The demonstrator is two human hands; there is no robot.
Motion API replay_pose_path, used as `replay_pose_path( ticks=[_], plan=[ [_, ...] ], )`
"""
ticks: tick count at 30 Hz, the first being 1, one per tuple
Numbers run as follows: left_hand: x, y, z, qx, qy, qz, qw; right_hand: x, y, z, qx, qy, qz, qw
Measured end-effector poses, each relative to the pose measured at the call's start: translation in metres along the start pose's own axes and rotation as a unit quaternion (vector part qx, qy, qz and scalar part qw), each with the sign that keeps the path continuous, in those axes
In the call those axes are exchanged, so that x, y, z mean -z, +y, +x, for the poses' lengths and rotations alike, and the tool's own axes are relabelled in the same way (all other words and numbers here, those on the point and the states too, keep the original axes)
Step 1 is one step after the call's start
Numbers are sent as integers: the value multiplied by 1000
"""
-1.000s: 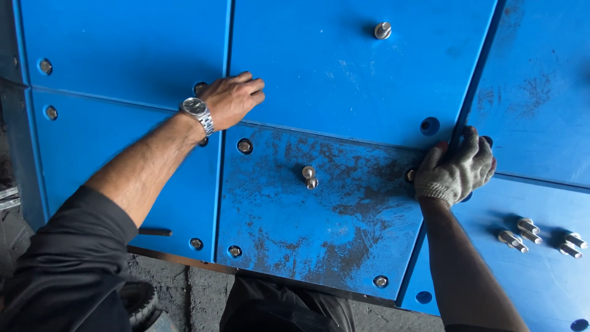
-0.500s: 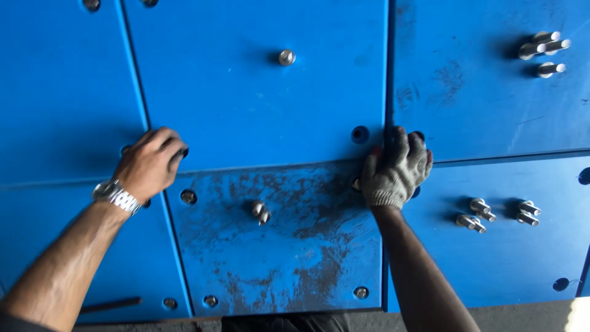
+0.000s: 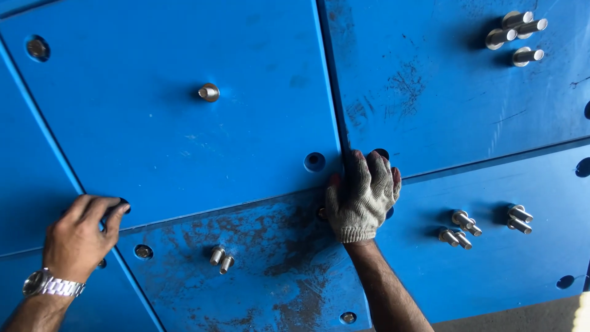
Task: The person picks up metal bolts lying on the surface of blue plastic formwork panels and inserts them one by one into the round holes across the panels, steadying the panels with the other hand while working along the rows.
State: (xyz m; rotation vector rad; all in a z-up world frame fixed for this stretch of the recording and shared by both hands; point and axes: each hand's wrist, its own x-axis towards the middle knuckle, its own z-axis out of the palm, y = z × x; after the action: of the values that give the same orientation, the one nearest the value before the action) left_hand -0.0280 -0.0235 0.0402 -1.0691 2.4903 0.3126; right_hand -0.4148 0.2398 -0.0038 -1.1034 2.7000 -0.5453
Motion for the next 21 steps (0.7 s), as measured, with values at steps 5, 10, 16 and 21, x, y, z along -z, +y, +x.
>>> replay_pose_path(
  ticks=[5,10,16,21],
  plan=[
    [-30,-29,-14,-65,56,-19,996,-3,3,2,11,9,12,1000],
    [1,15,-1,8,91,-79,993,7,3,2,18,17,7,1000],
    [17,9,-11,-11,147,-165,975,-6,0,-10,68,35,17,997],
    [2,11,-12,83,53,-147,984,-16,11,-18,91,46,-13,995]
  ],
)
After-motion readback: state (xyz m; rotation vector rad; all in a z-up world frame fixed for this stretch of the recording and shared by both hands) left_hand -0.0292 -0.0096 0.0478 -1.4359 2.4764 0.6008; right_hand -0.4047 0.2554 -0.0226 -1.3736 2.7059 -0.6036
